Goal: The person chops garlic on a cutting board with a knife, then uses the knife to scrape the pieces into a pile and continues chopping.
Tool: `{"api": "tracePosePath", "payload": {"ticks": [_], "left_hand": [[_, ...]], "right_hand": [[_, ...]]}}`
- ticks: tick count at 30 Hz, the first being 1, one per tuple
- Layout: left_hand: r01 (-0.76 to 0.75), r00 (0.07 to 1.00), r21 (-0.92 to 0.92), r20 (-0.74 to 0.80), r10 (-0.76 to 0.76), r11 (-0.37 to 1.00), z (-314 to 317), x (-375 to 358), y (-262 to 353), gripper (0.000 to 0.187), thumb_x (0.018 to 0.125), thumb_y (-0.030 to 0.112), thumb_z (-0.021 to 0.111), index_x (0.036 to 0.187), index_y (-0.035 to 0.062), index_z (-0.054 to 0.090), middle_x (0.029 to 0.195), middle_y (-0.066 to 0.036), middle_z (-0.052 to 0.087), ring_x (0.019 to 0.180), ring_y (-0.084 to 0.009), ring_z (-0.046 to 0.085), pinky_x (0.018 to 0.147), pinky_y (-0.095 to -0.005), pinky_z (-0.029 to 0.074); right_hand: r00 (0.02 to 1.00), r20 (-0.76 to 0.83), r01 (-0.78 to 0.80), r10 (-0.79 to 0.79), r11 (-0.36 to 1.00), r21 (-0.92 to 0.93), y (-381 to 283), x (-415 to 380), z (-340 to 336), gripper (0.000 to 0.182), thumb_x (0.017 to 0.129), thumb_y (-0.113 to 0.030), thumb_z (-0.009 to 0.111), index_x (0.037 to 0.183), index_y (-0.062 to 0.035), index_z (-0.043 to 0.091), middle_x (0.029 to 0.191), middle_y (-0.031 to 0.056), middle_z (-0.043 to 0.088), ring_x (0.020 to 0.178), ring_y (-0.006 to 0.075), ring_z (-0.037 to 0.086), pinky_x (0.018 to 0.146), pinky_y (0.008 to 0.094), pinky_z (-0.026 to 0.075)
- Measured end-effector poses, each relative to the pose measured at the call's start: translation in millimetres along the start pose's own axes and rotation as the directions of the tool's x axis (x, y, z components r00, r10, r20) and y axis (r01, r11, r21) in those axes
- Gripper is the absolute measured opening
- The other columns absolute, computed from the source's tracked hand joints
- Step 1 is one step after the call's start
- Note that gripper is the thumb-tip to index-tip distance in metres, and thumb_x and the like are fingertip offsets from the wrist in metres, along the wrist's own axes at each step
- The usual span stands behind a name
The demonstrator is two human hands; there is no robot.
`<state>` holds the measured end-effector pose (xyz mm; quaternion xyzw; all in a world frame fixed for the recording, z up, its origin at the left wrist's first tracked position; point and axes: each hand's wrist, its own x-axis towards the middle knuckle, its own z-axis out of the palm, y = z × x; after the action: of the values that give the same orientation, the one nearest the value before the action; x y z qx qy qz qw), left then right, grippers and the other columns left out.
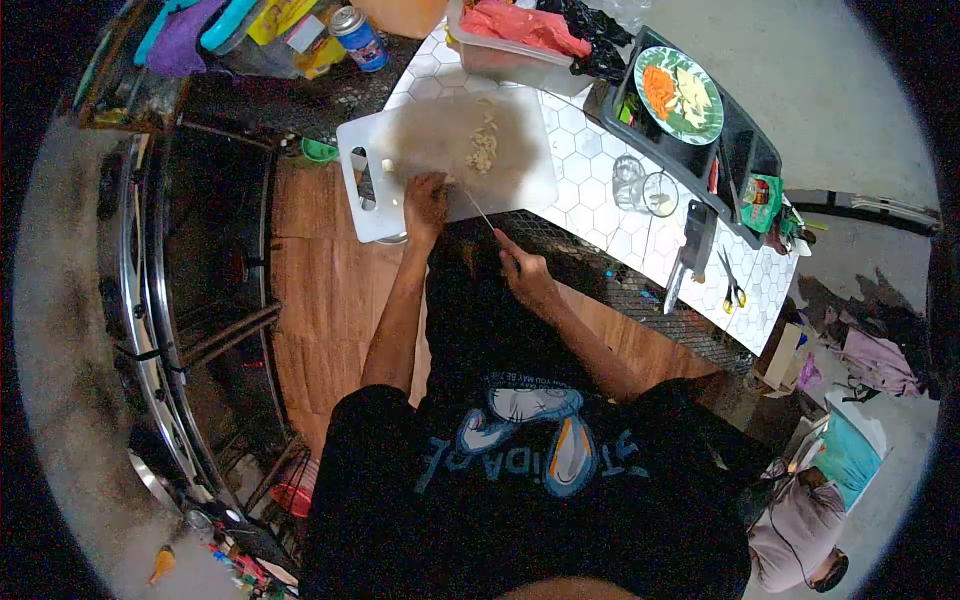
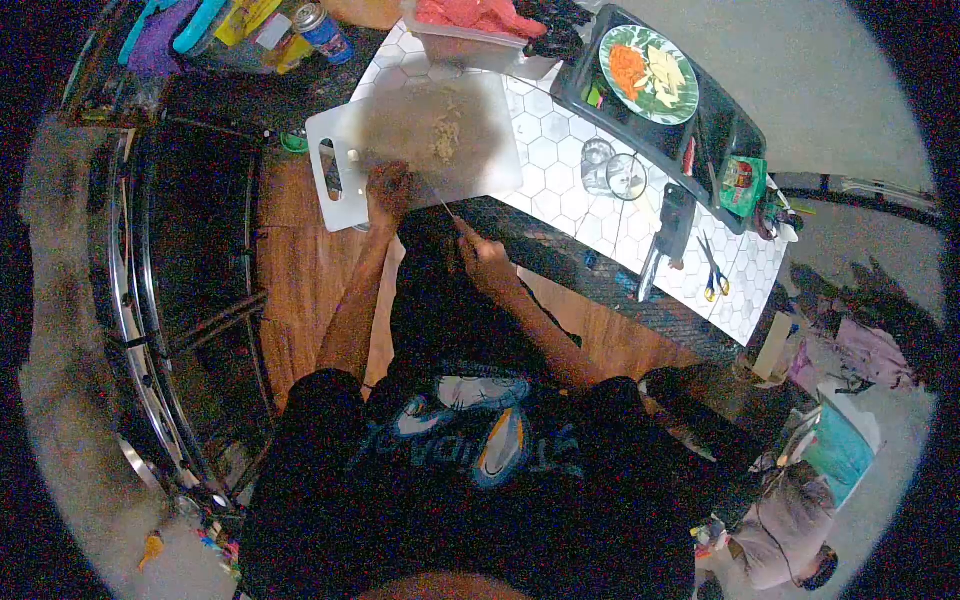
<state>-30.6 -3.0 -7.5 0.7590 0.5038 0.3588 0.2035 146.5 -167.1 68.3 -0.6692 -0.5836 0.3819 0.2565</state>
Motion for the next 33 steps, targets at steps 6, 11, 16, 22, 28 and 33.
{"api": "tracePosePath", "payload": {"ticks": [6, 11, 16, 22, 28, 33], "left_hand": [[0.041, 0.997, -0.046, -0.064, -0.043, 0.998, -11.0, 1.8, 10.9, 0.018, 0.073, 0.005, 0.072, 0.091, 0.0042, 0.071, 0.097, -0.014, 0.066, 0.095, -0.0348, 0.059, 0.088, -0.0442, 0.045], [-0.055, 0.998, -0.018, -0.034, 0.054, 0.998, -6.2, 7.4, -5.4, 0.017, 0.072, 0.006, 0.072, 0.089, 0.0043, 0.072, 0.094, -0.014, 0.065, 0.094, -0.0335, 0.058, 0.086, -0.0435, 0.046], [-0.097, 0.995, -0.089, 0.007, 0.098, 0.991, -11.7, 8.4, -7.5, 0.019, 0.072, 0.003, 0.071, 0.091, 0.0048, 0.072, 0.095, -0.014, 0.064, 0.094, -0.0324, 0.058, 0.086, -0.0417, 0.046], [0.166, 0.985, -0.311, 0.089, -0.145, 0.936, -9.2, -1.2, -7.7, 0.022, 0.074, 0.002, 0.068, 0.096, 0.0026, 0.071, 0.101, -0.015, 0.063, 0.096, -0.035, 0.057, 0.088, -0.0417, 0.047], [0.023, 0.993, -0.109, 0.118, -0.01, 0.994, -8.3, 5.2, -20.5, 0.022, 0.076, 0.0, 0.065, 0.097, 0.001, 0.07, 0.105, -0.017, 0.063, 0.101, -0.0365, 0.058, 0.089, -0.0424, 0.048], [-0.013, 0.989, -0.141, 0.145, 0.034, 0.99, -14.2, 6.8, -11.5, 0.019, 0.077, 0.001, 0.066, 0.096, 0.0015, 0.07, 0.105, -0.017, 0.063, 0.101, -0.0365, 0.058, 0.09, -0.0429, 0.047]], "right_hand": [[0.998, -0.029, 0.055, -0.055, 0.998, 0.002, -1.6, -3.0, -2.8, 0.04, 0.101, -0.02, 0.048, 0.14, -0.0121, 0.047, 0.079, 0.0256, 0.064, 0.065, 0.0375, 0.063, 0.066, 0.0445, 0.05], [0.999, 0.004, 0.049, -0.049, 0.997, 0.067, -4.7, 0.4, -6.7, 0.04, 0.1, -0.022, 0.049, 0.138, -0.0107, 0.048, 0.086, 0.0288, 0.062, 0.066, 0.0384, 0.063, 0.067, 0.0461, 0.05], [0.995, -0.02, 0.101, -0.1, 0.993, 0.055, -12.2, -0.7, -12.4, 0.04, 0.099, -0.018, 0.049, 0.138, -0.0111, 0.047, 0.077, 0.027, 0.062, 0.063, 0.0408, 0.062, 0.062, 0.0477, 0.05], [0.996, -0.033, 0.079, -0.077, 0.996, 0.046, -15.0, -2.0, -5.2, 0.04, 0.098, -0.014, 0.051, 0.137, -0.0105, 0.049, 0.067, 0.0272, 0.057, 0.055, 0.0421, 0.059, 0.053, 0.0476, 0.046], [0.994, -0.046, 0.09, -0.096, 0.988, -0.128, -4.0, 3.1, 11.8, 0.046, 0.096, -0.01, 0.051, 0.142, -0.0131, 0.043, 0.064, 0.0262, 0.056, 0.053, 0.0412, 0.058, 0.051, 0.0492, 0.045], [0.977, -0.094, 0.172, -0.189, 0.971, -0.164, -1.4, 9.8, 12.0, 0.046, 0.097, -0.013, 0.05, 0.142, -0.0137, 0.042, 0.064, 0.0265, 0.056, 0.049, 0.0404, 0.054, 0.048, 0.0469, 0.043]]}}
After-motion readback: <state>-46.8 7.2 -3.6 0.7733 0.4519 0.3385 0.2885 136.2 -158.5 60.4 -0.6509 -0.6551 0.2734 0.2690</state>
